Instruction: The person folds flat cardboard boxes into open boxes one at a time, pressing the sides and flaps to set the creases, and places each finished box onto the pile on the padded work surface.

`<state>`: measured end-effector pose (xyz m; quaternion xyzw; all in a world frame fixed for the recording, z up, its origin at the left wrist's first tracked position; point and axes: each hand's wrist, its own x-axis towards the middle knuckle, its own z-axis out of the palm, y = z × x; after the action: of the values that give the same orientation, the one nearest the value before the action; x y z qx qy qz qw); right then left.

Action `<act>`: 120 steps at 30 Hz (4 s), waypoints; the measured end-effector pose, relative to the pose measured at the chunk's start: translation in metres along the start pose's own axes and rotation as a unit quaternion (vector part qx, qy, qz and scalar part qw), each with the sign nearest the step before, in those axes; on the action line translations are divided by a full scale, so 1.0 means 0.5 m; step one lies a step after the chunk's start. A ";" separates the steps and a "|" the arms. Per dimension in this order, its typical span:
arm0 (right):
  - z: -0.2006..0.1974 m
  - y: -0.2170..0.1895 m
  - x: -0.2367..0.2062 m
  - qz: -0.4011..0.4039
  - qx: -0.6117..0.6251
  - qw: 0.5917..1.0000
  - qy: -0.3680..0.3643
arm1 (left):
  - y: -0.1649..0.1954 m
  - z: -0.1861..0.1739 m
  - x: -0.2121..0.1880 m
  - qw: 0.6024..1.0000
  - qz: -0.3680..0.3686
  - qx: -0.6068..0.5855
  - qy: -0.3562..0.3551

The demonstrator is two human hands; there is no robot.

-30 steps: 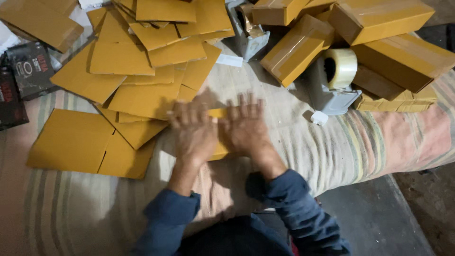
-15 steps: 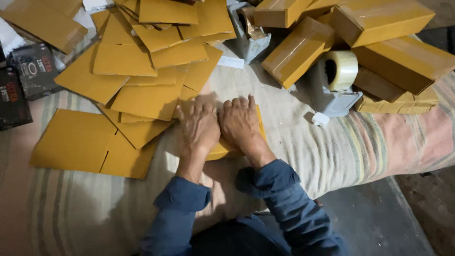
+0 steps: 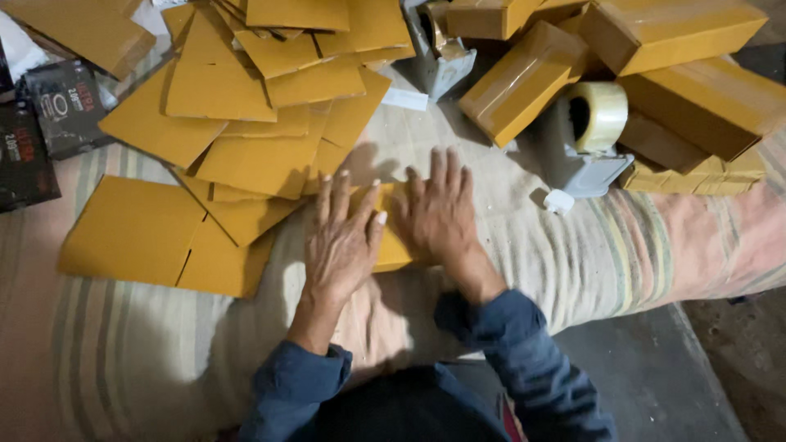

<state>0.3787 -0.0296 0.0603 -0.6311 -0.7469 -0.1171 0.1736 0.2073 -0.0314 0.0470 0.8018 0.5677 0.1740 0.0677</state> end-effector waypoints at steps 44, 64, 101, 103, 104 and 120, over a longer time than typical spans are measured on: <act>0.002 0.091 -0.287 -0.165 0.472 0.863 0.076 | -0.107 0.051 -0.102 0.868 0.096 -0.454 0.175; 0.056 0.081 -0.154 0.113 0.660 0.740 -0.064 | -0.077 0.093 -0.100 0.850 0.024 -0.477 0.222; 0.069 0.013 -0.067 0.083 0.134 0.978 0.139 | -0.082 0.098 -0.049 0.930 -0.016 -0.256 0.263; 0.079 0.015 -0.063 0.051 0.084 0.972 0.212 | -0.087 0.107 -0.039 0.944 0.020 -0.177 0.276; 0.083 0.018 -0.060 0.035 0.079 0.981 0.173 | -0.094 0.108 -0.038 0.948 0.035 -0.174 0.263; 0.176 -0.222 0.038 -0.107 0.105 0.979 -0.140 | -0.100 0.067 -0.072 0.864 -0.154 -0.404 0.257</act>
<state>0.2569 0.0027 -0.0072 -0.5362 -0.8350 0.0333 0.1192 0.1643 -0.0447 -0.0069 0.5334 0.5615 0.5754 0.2629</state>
